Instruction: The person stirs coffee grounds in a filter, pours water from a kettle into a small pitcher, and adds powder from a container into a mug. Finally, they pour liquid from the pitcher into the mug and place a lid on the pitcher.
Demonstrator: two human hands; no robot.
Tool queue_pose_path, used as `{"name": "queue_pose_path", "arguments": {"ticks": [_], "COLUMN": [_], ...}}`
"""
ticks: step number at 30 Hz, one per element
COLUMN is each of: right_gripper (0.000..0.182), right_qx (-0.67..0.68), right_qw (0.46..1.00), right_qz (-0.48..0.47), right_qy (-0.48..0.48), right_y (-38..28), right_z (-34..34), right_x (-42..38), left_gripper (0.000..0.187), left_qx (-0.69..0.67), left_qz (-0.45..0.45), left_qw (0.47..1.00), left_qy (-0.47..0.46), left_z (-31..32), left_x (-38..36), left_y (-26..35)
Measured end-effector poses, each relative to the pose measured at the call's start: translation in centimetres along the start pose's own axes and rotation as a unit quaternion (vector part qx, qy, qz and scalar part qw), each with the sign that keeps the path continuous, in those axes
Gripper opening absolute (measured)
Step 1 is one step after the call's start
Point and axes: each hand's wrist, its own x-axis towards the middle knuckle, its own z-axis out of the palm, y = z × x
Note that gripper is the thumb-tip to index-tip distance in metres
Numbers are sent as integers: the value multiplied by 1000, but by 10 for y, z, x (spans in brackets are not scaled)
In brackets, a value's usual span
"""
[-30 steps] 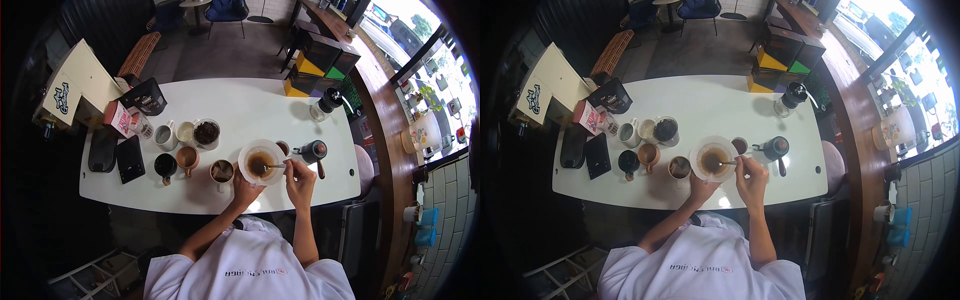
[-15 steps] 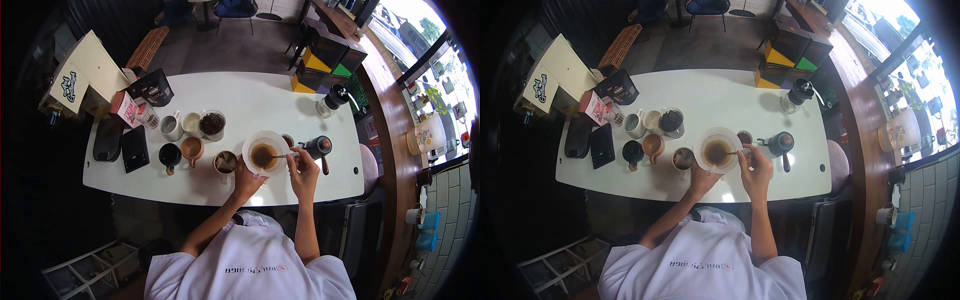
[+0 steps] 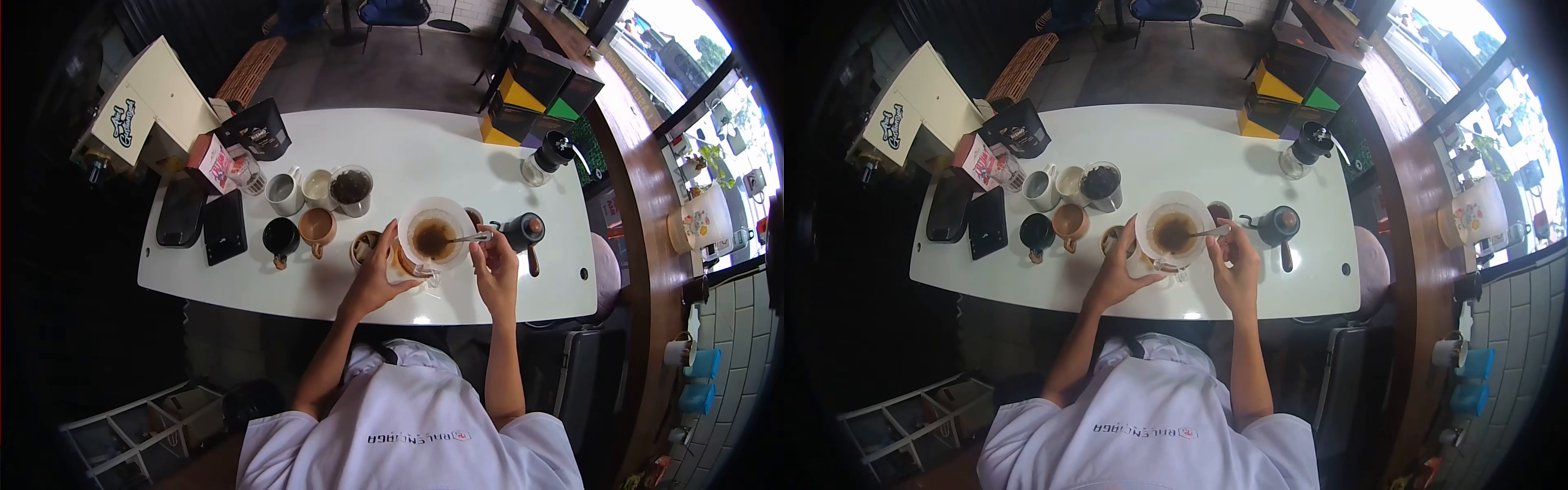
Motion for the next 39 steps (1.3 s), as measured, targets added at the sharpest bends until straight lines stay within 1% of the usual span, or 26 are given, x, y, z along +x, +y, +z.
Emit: {"name": "queue_pose_path", "arguments": {"ticks": [1, 3, 4, 6, 8, 9, 10, 11, 12, 14, 16, 18, 22, 24, 26, 27, 28, 29, 30, 31, 32, 34, 35, 36, 37, 39], "right_gripper": [34, 45, 45, 54, 56, 58, 58, 56, 54, 50, 46, 36, 32, 32, 32, 32, 32, 31, 31, 32, 32, 34, 38, 36, 33, 28], "right_qx": [1, -5, -4, -7, 6, 20, 20, 18, 16, 26, 35, 39, 40, 5, -78, -101, -123, -176, -229, -269, -272, -390, -367, -373, -381, -382], "right_qw": [1000, 999, 999, 997, 996, 995, 995, 995, 995, 996, 996, 997, 997, 1000, 994, 991, 987, 977, 964, 951, 950, 908, 921, 919, 918, 921], "right_qz": [0, -44, -44, -49, -50, -50, -50, -52, -54, -36, -18, -2, -14, -27, -62, -62, -61, -54, -45, -47, -43, -65, -44, -28, -38, -55], "right_qy": [-2, -29, -31, -56, -69, -81, -81, -81, -80, -79, -77, -71, -58, -13, 43, 66, 89, 106, 124, 142, 150, 139, 127, 123, 105, 57], "right_y": [1, 4, 6, 7, 5, 3, 2, 0, 0, 2, 5, 8, 4, 3, 17, 23, 26, 29, 31, 49, 67, 83, 84, 80, 77, 78], "right_z": [0, -1, -1, -2, -2, -2, -2, -2, -2, -2, -3, -6, -11, -23, -43, -56, -68, -79, -90, -101, -109, -119, -119, -115, -113, -115], "right_x": [0, 2, 2, 2, 2, 1, 0, 0, -1, -2, -2, -1, -2, 0, 7, 12, 16, 22, 29, 38, 45, 57, 59, 60, 62, 66], "left_gripper": [109, 108, 107, 104, 94, 94, 87, 80, 80, 67, 63, 58, 46, 43, 31, 31, 25, 20, 20, 19, 18, 21, 21, 22, 22, 25], "left_qx": [31, 23, 14, 8, -22, -22, -30, -38, -38, -82, -91, -100, -107, -111, -118, -119, -107, -95, -97, -86, -74, -117, -129, -140, -138, -213], "left_qz": [-8, -5, -2, -3, -14, -14, -10, -5, -5, -5, -3, 0, -3, 7, -13, -10, -20, -31, -29, -80, -128, -82, -92, -102, -98, -102], "left_qw": [999, 1000, 999, 1000, 999, 999, 999, 999, 999, 997, 996, 994, 994, 994, 993, 993, 994, 995, 995, 987, 968, 940, 920, 897, 894, 851], "left_qy": [-9, -18, -30, -30, -31, -31, -26, -22, -23, -12, -24, -37, -32, -23, -22, -24, -17, -11, -16, -110, -204, -310, -358, -406, -414, -468], "left_z": [-6, -18, -23, -30, -35, -36, -36, -37, -36, -34, -31, -28, -17, -17, -20, -20, -20, -21, -24, -30, -32, -27, -24, -20, -11, 12], "left_x": [-3, -7, -8, -13, -15, -16, -17, -17, -18, -18, -17, -18, -20, -21, -21, -22, -24, -25, -26, -26, -26, -27, -25, -22, -19, -15], "left_y": [-1, -5, -5, -4, -3, -3, -4, -4, -3, 1, 5, 7, 4, 4, 6, 6, 5, 4, 8, 15, 20, 24, 29, 37, 40, 45]}}
